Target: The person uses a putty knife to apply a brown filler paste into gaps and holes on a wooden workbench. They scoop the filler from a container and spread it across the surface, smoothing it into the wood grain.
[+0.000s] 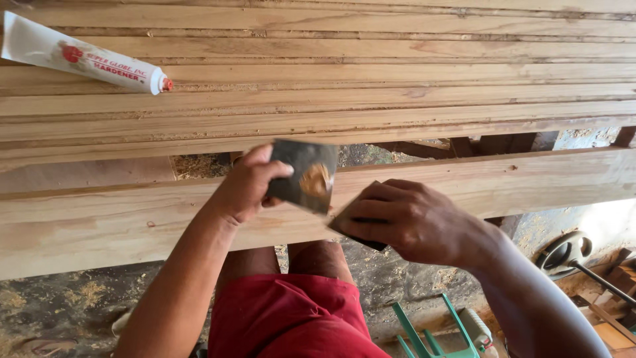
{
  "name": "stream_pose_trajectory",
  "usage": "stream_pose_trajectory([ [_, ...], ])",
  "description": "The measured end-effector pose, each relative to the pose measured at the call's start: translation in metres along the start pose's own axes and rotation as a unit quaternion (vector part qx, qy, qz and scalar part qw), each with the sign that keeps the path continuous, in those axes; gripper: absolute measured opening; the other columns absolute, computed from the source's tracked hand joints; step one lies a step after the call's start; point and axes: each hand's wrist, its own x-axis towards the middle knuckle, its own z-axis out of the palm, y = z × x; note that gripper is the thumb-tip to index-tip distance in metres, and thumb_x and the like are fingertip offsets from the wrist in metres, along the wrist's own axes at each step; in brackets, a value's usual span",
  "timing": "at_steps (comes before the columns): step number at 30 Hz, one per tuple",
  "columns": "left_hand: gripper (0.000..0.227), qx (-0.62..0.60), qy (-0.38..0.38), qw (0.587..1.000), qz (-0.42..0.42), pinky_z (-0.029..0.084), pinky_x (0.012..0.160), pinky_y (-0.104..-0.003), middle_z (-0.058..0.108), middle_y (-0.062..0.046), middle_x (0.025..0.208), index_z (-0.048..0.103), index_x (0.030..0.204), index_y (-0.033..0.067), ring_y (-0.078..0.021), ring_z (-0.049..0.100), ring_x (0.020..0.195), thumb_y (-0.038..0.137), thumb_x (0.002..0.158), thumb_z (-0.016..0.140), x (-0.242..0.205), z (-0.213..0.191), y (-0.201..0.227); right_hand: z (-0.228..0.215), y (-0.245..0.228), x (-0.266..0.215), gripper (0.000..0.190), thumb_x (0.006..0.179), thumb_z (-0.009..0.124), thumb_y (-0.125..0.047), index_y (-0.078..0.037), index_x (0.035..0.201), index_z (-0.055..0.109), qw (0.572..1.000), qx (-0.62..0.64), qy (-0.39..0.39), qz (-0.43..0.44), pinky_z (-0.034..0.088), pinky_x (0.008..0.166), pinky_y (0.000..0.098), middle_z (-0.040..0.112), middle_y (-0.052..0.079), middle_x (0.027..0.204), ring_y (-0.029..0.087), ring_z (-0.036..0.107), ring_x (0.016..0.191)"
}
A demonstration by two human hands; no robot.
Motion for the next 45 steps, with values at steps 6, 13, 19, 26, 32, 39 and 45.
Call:
stream_pose_trajectory([
  [6,0.038,0.054,0.018,0.976,0.211,0.047,0.033,-0.025,0.066,-0.007,0.090,0.057,0.125,-0.0007,-0.0117,0.058,0.050,0.008,0.089,0.056,0.029,-0.048,0.037,0.007,0.061,0.006,0.032,0.099,0.057,0.006,-0.010,0.119,0.077,0.987,-0.032,0.037,0.152,0.061,0.057,0.0233,0.078,0.008,0.113,0.014,0.076,0.090],
  [13,0.042,0.048,-0.074,0.959,0.268,0.052,0.037,-0.028,0.068,-0.011,0.099,0.054,0.130,-0.0058,-0.0138,0.063,0.057,0.004,0.089,0.054,0.055,-0.068,0.041,0.007,0.077,0.040,0.033,0.089,0.063,0.001,-0.010,0.118,0.075,0.976,-0.106,0.017,0.192,0.062,0.073,0.0398,0.077,0.006,0.113,0.026,0.074,0.097],
  [19,0.047,-0.054,-0.075,0.955,0.283,0.049,0.046,-0.026,0.068,-0.010,0.107,0.052,0.139,-0.0050,-0.0113,0.062,0.066,0.004,0.093,0.055,0.060,-0.089,0.032,0.022,0.082,0.053,0.037,0.086,0.064,0.003,-0.010,0.119,0.074,0.971,-0.107,-0.004,0.212,0.061,0.079,0.0417,0.076,0.007,0.116,0.028,0.074,0.099],
  [26,0.046,-0.041,-0.081,0.950,0.298,0.046,0.046,-0.024,0.066,-0.009,0.101,0.052,0.140,-0.0059,-0.0098,0.057,0.063,0.005,0.095,0.057,0.054,-0.090,0.025,0.050,0.085,0.049,0.036,0.092,0.062,0.007,-0.012,0.119,0.076,0.965,-0.180,-0.008,0.191,0.062,0.062,0.0322,0.077,0.006,0.118,0.022,0.076,0.101],
  [32,0.044,-0.053,-0.075,0.953,0.290,0.045,0.042,-0.024,0.067,-0.009,0.098,0.053,0.136,-0.0052,-0.0089,0.055,0.055,0.005,0.093,0.056,0.052,-0.088,0.027,0.067,0.069,0.039,0.037,0.088,0.063,0.009,-0.009,0.118,0.074,0.957,-0.241,0.044,0.155,0.065,0.076,0.0336,0.078,0.007,0.116,0.023,0.076,0.108],
  [39,0.042,-0.069,-0.067,0.948,0.303,0.045,0.047,-0.024,0.067,-0.009,0.105,0.053,0.136,-0.0056,-0.0093,0.057,0.063,0.001,0.094,0.055,0.052,-0.088,0.023,0.053,0.068,0.034,0.036,0.089,0.064,0.007,-0.010,0.118,0.076,0.958,-0.211,0.033,0.192,0.064,0.073,0.0329,0.078,0.007,0.113,0.022,0.076,0.102],
  [45,0.043,-0.062,-0.066,0.946,0.310,0.043,0.042,-0.022,0.067,-0.008,0.100,0.054,0.137,-0.0047,-0.0078,0.056,0.059,0.002,0.095,0.054,0.052,-0.087,0.022,0.043,0.078,0.044,0.039,0.089,0.064,0.002,-0.014,0.122,0.075,0.954,-0.207,0.006,0.218,0.062,0.066,0.0359,0.077,0.003,0.114,0.021,0.076,0.097],
])
